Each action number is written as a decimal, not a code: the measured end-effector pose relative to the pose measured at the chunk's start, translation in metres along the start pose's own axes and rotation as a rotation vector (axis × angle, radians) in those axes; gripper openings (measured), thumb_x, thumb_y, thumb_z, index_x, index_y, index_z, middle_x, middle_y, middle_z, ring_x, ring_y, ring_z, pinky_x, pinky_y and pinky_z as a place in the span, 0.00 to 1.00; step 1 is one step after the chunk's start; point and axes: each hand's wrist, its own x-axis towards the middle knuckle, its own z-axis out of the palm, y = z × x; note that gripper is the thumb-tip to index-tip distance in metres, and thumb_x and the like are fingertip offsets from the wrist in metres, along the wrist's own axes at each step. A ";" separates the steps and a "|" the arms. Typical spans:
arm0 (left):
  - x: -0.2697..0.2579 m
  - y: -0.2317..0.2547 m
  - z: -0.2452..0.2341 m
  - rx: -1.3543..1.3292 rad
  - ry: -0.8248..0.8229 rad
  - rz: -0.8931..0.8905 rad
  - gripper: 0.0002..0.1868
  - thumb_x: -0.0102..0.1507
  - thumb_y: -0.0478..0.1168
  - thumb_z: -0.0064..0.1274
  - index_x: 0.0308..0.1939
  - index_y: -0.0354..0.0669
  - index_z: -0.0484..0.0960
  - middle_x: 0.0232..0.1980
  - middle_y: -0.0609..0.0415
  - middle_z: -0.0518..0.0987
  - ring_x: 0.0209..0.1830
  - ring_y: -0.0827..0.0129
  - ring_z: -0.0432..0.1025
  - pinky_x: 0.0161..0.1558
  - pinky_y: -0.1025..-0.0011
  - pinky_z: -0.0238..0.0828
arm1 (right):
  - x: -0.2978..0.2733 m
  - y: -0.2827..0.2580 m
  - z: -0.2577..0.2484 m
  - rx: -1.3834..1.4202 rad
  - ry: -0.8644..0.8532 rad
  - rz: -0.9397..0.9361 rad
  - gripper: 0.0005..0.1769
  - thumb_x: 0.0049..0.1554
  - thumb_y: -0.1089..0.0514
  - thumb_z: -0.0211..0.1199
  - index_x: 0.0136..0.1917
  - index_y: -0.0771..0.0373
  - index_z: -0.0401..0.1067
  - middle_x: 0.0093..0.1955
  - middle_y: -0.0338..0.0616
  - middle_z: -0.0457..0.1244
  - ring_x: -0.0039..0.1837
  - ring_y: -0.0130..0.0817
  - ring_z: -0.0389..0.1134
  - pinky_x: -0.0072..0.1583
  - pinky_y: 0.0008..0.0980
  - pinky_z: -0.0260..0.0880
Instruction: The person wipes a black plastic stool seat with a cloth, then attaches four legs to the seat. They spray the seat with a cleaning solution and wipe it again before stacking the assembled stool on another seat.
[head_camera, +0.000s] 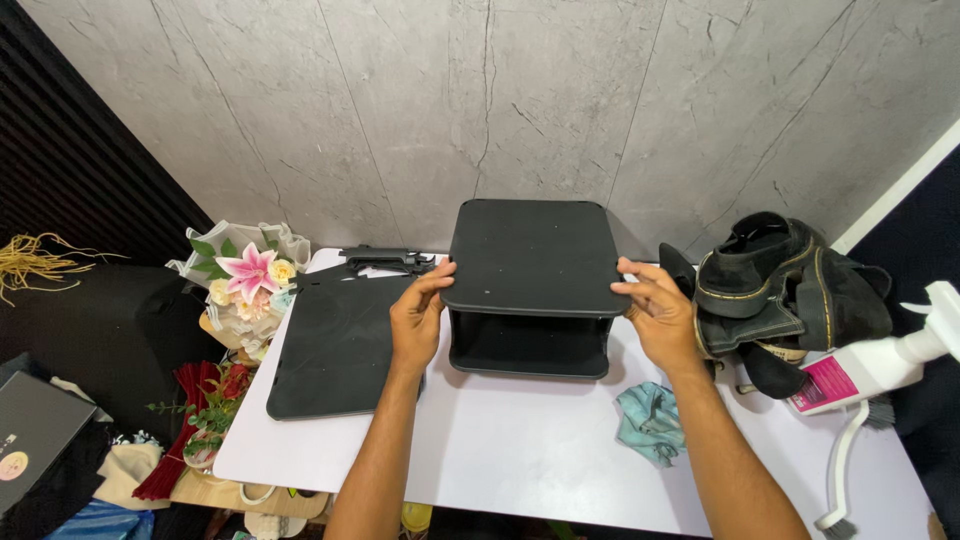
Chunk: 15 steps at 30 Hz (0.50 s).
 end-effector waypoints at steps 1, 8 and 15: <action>-0.003 -0.002 -0.001 0.041 0.002 -0.002 0.10 0.70 0.26 0.45 0.52 0.33 0.80 0.65 0.46 0.79 0.69 0.61 0.71 0.65 0.67 0.73 | -0.003 0.002 0.000 -0.005 -0.009 -0.010 0.20 0.53 0.83 0.54 0.54 0.69 0.76 0.72 0.47 0.58 0.80 0.45 0.57 0.76 0.38 0.63; -0.030 -0.002 0.005 0.117 0.013 -0.067 0.08 0.70 0.28 0.45 0.48 0.35 0.80 0.66 0.45 0.78 0.75 0.58 0.66 0.66 0.64 0.67 | -0.026 -0.006 0.005 -0.032 0.007 0.037 0.15 0.53 0.79 0.61 0.52 0.67 0.70 0.70 0.46 0.60 0.77 0.44 0.59 0.71 0.39 0.65; -0.039 0.007 0.013 0.041 0.062 -0.281 0.24 0.69 0.33 0.47 0.69 0.42 0.64 0.74 0.42 0.65 0.77 0.58 0.58 0.70 0.63 0.58 | -0.062 -0.053 -0.003 -0.543 0.042 0.388 0.22 0.52 0.62 0.71 0.58 0.61 0.67 0.62 0.44 0.65 0.63 0.39 0.68 0.61 0.37 0.71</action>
